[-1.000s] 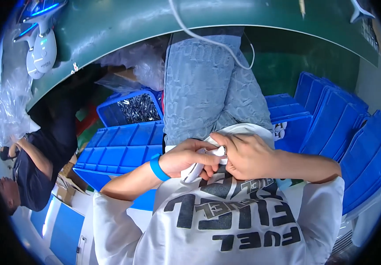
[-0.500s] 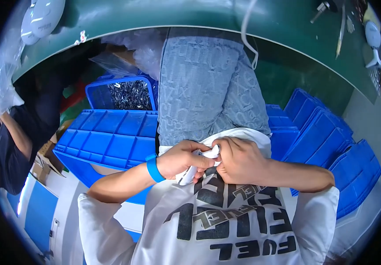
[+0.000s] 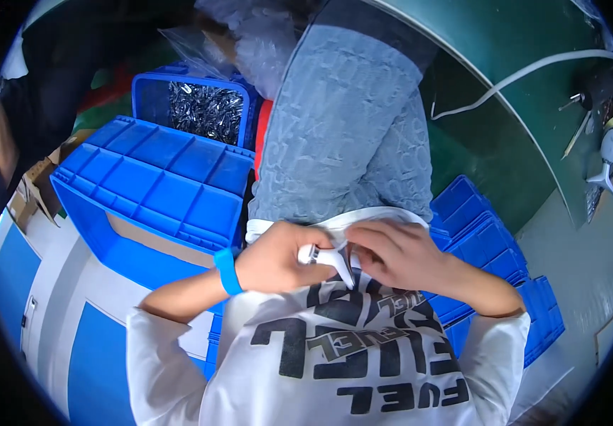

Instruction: The person assembles a handheld electronic device by hand, inserting a battery into a plastic housing and securing it with an electric screwdriver.

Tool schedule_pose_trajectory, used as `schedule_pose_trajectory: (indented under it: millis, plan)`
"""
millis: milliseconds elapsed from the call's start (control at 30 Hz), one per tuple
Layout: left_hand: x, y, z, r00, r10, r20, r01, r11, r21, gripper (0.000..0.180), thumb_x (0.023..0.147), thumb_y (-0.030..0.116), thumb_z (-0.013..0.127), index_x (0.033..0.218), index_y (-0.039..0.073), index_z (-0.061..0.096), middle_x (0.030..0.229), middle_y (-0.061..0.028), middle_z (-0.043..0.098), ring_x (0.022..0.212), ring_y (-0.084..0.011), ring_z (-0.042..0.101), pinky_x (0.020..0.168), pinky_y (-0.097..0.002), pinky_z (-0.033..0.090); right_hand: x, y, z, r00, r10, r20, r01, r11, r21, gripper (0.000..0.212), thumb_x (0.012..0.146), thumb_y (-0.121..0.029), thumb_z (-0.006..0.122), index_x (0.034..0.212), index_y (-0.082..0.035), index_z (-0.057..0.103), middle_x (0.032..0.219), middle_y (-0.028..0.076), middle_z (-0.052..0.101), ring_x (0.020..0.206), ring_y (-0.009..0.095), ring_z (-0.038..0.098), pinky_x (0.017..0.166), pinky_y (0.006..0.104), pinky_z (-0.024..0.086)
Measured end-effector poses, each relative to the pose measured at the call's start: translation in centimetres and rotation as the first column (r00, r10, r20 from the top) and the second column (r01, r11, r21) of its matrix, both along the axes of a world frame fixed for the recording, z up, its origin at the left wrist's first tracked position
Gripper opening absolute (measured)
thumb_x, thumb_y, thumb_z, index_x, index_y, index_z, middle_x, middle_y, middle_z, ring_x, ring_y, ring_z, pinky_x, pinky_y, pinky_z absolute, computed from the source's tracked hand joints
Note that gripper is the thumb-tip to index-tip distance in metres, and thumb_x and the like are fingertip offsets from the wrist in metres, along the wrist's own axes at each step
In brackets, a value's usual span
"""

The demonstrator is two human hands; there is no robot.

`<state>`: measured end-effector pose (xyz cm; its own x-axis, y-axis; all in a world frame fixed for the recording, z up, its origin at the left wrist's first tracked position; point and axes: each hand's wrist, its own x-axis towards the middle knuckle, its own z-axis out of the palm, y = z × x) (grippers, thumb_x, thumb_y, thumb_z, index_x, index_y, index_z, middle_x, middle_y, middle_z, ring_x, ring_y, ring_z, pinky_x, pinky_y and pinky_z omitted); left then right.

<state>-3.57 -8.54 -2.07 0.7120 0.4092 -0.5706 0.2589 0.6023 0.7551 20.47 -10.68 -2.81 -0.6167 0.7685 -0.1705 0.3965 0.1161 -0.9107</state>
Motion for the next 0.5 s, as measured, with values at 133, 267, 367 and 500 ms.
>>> schedule_pose_trajectory:
  millis: [133,267,367,500]
  plan:
    - [0.3,-0.3,1.9,0.983,0.003,-0.181,0.133,0.666,0.734,0.033,0.059,0.01,0.067,0.092,0.007,0.066,0.073,-0.0039,0.049,0.064,-0.0223,0.054,0.06,-0.0338,0.043,0.8,1.0,1.9,0.934,-0.347,-0.087,0.184,0.673,-0.716,0.033,0.085,-0.001,0.063,0.117,-0.002,0.059,0.111,0.008,0.065,0.085,0.013,0.067,0.066,0.0271,0.055]
    - [1.2,-0.7,-0.1,0.971,0.023,-0.24,0.2,0.479,0.855,0.034,0.061,0.011,0.067,0.095,0.006,0.068,0.073,-0.0013,0.05,0.065,-0.0176,0.053,0.061,-0.0307,0.04,0.7,0.1,0.0,0.853,-0.49,-0.181,0.095,0.486,-0.869,0.031,0.092,0.002,0.054,0.123,0.001,0.056,0.097,0.008,0.067,0.081,0.008,0.063,0.069,0.0227,0.051]
    - [1.5,-0.7,-0.9,0.972,0.029,-0.233,0.205,0.38,0.902,0.034,0.061,0.01,0.068,0.095,0.006,0.069,0.071,0.0002,0.05,0.064,-0.0158,0.051,0.059,-0.0302,0.038,0.6,-0.5,-0.3,0.82,-0.54,-0.187,0.116,0.477,-0.871,0.03,0.093,0.002,0.053,0.122,0.002,0.056,0.092,0.007,0.066,0.08,0.007,0.062,0.071,0.0232,0.051]
    - [1.7,-0.3,-1.5,0.975,-0.023,-0.223,0.215,0.369,0.904,0.032,0.062,0.009,0.068,0.094,0.006,0.069,0.071,0.0005,0.05,0.063,-0.016,0.051,0.058,-0.0307,0.038,0.7,-1.5,-0.9,0.786,-0.583,-0.204,0.135,0.484,-0.865,0.03,0.092,0.005,0.054,0.122,0.003,0.056,0.101,0.009,0.066,0.086,0.009,0.063,0.074,0.0237,0.051]
